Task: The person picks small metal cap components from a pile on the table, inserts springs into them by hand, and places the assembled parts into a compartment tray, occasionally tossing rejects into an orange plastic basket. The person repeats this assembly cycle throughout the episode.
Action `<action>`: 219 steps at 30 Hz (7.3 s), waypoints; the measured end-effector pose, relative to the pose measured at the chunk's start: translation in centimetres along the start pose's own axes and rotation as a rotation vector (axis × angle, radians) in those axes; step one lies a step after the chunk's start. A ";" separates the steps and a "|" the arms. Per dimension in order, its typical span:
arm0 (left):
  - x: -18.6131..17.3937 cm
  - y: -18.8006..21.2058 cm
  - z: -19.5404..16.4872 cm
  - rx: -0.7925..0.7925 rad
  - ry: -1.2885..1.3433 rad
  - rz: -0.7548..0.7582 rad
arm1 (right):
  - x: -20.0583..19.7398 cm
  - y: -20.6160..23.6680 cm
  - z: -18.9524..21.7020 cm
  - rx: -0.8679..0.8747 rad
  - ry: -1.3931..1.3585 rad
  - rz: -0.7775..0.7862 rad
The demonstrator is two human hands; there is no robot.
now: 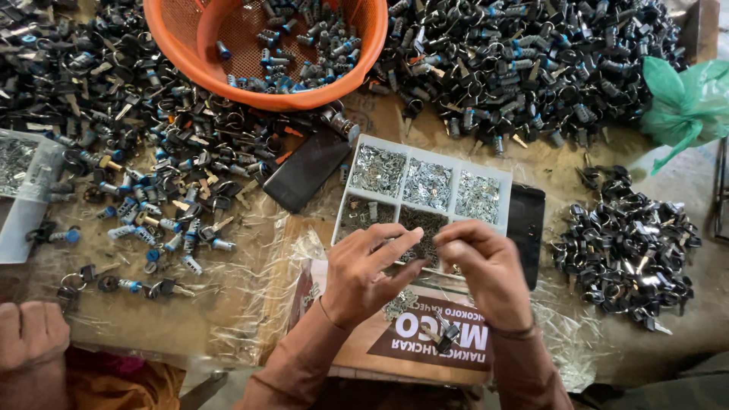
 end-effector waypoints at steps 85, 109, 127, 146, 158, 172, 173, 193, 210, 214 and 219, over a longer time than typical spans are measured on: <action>2.5 15.0 -10.8 -0.207 0.410 0.218 | -3.3 20.2 -15.2 0.200 -0.245 0.038; 2.0 14.4 -8.9 -0.345 0.440 0.154 | -3.2 20.0 -8.0 -0.742 1.402 -0.254; 2.0 14.6 -9.7 -0.283 0.451 0.180 | 1.3 21.5 -6.0 -0.513 0.532 -0.261; 2.0 14.5 -10.0 -0.209 0.356 0.218 | 1.8 22.5 -6.1 -0.598 0.862 -0.352; -0.1 14.9 -9.6 -0.210 0.403 0.107 | 1.1 17.7 -11.6 -0.034 0.221 -0.111; -3.6 16.7 -6.7 -0.362 0.411 -0.057 | 7.6 14.0 -7.7 -0.329 1.423 -0.292; -3.5 16.7 -6.7 -0.364 0.421 -0.052 | 7.5 14.1 -8.0 -0.324 1.424 -0.291; -2.6 16.3 -6.8 -0.349 0.413 0.045 | 4.6 18.1 -8.4 -0.686 1.060 -0.205; -1.7 15.8 -7.9 -0.306 0.440 0.089 | 6.2 19.9 -4.8 -0.551 0.657 -0.315; -1.6 15.5 -8.1 -0.283 0.393 0.116 | 7.0 20.6 -4.3 -0.711 0.859 -0.319; -1.6 15.1 -8.6 -0.230 0.322 0.131 | 5.7 20.9 -6.0 -0.613 0.781 -0.322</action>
Point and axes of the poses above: each hand's wrist, its own y-axis away from the middle knuckle, its own x-axis out of the palm, z = x × y, the point moved 9 cm from there along -y, towards the middle knuckle, and after that the axes turned 10 degrees about x, right-handed, at the moved point
